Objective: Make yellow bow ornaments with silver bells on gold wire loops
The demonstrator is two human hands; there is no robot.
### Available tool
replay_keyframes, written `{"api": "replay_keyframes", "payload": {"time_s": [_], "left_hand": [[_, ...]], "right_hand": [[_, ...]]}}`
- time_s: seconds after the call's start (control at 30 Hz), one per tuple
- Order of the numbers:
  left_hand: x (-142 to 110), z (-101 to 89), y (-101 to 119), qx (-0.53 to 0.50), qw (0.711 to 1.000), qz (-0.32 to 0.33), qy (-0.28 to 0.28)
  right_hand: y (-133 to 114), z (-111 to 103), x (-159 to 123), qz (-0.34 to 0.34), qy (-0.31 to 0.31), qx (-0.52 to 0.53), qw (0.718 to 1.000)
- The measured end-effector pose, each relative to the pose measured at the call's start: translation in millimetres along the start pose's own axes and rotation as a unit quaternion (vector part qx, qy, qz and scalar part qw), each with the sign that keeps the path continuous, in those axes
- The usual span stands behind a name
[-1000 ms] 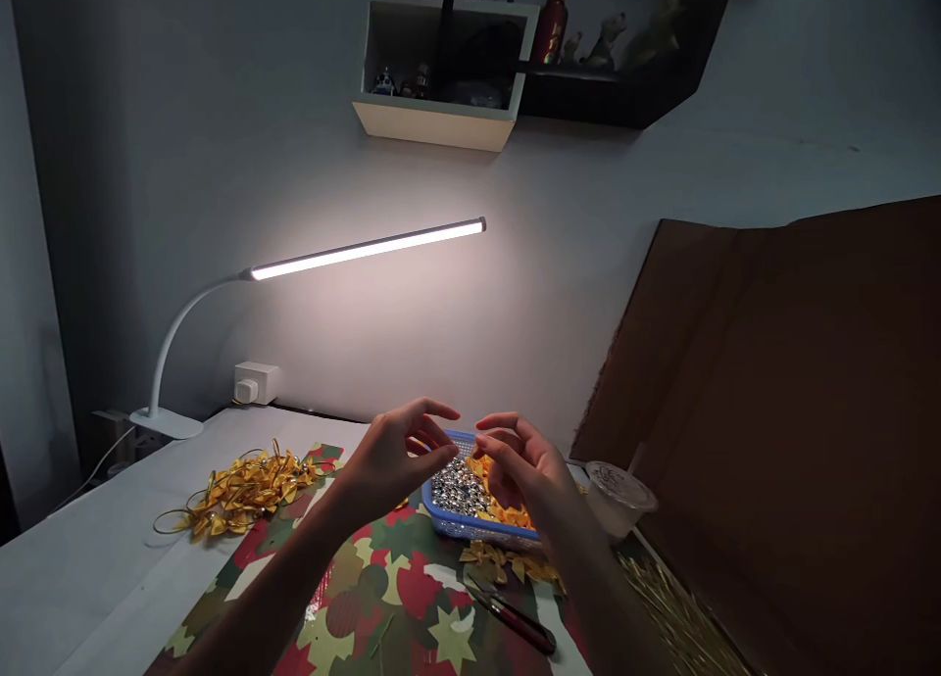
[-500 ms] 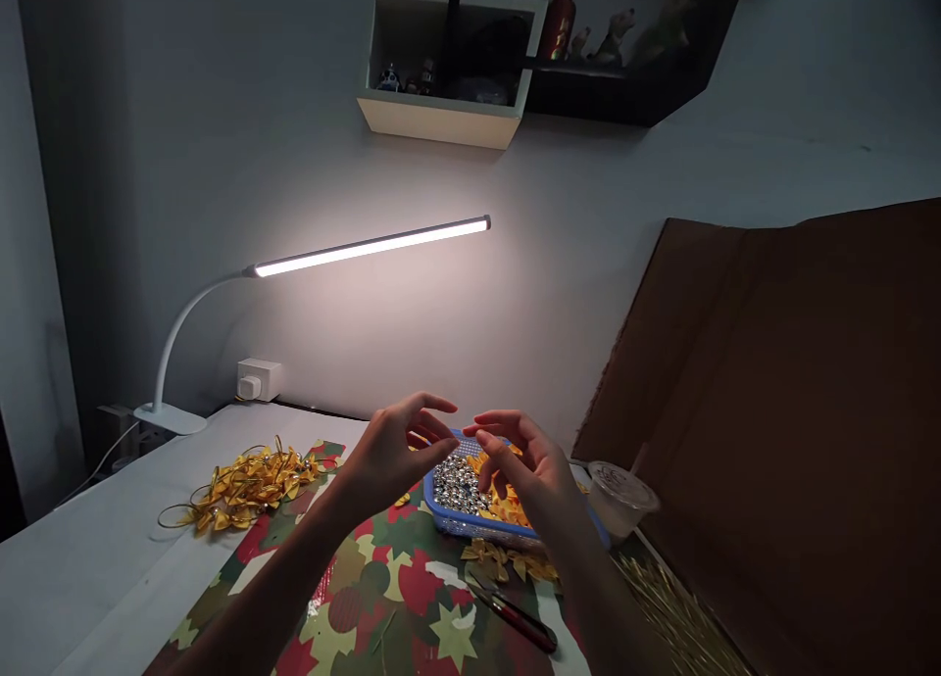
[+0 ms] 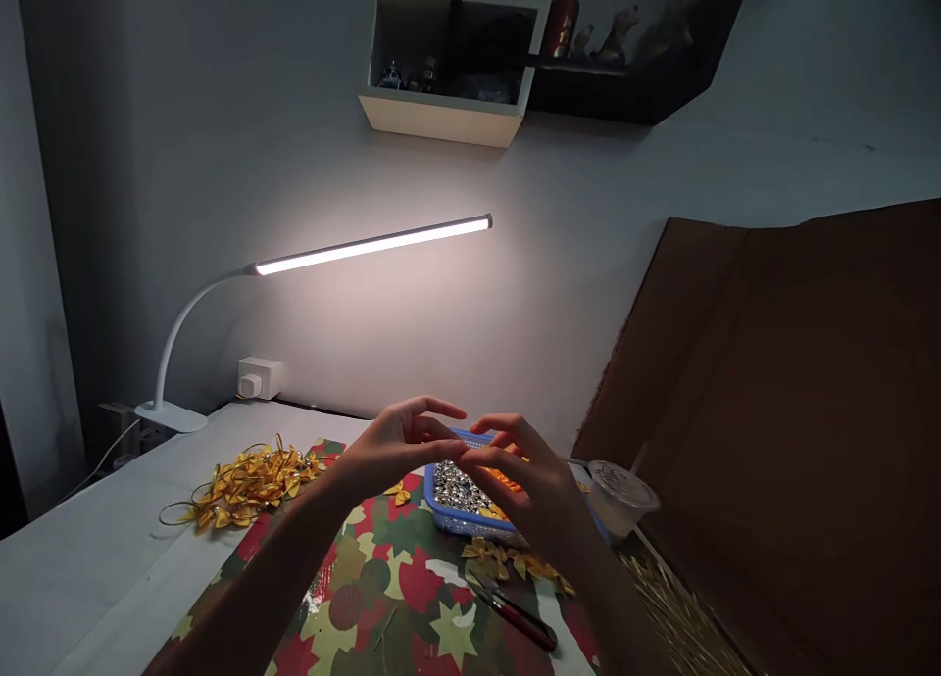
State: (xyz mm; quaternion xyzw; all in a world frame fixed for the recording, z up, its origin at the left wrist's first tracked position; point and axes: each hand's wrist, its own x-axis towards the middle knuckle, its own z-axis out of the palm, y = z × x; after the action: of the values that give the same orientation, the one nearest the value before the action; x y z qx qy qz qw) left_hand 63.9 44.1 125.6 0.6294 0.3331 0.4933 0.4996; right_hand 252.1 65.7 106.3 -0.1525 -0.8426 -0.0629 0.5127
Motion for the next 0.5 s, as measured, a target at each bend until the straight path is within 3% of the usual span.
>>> {"api": "replay_keyframes", "payload": {"time_s": [0.2, 0.37, 0.5], "left_hand": [[1.6, -1.2, 0.7, 0.004, 1.000, -0.012, -0.008], [1.5, 0.5, 0.0, 0.006, 1.000, -0.018, -0.001], [0.7, 1.7, 0.8, 0.015, 0.999, -0.025, 0.019]], "right_hand": [[-7.5, -5.5, 3.3, 0.072, -0.016, 0.137, 0.988], [-9.7, -4.3, -1.0, 0.219, -0.077, 0.236, 0.944], [-10.3, -1.6, 0.6, 0.275, -0.024, 0.329, 0.903]]}}
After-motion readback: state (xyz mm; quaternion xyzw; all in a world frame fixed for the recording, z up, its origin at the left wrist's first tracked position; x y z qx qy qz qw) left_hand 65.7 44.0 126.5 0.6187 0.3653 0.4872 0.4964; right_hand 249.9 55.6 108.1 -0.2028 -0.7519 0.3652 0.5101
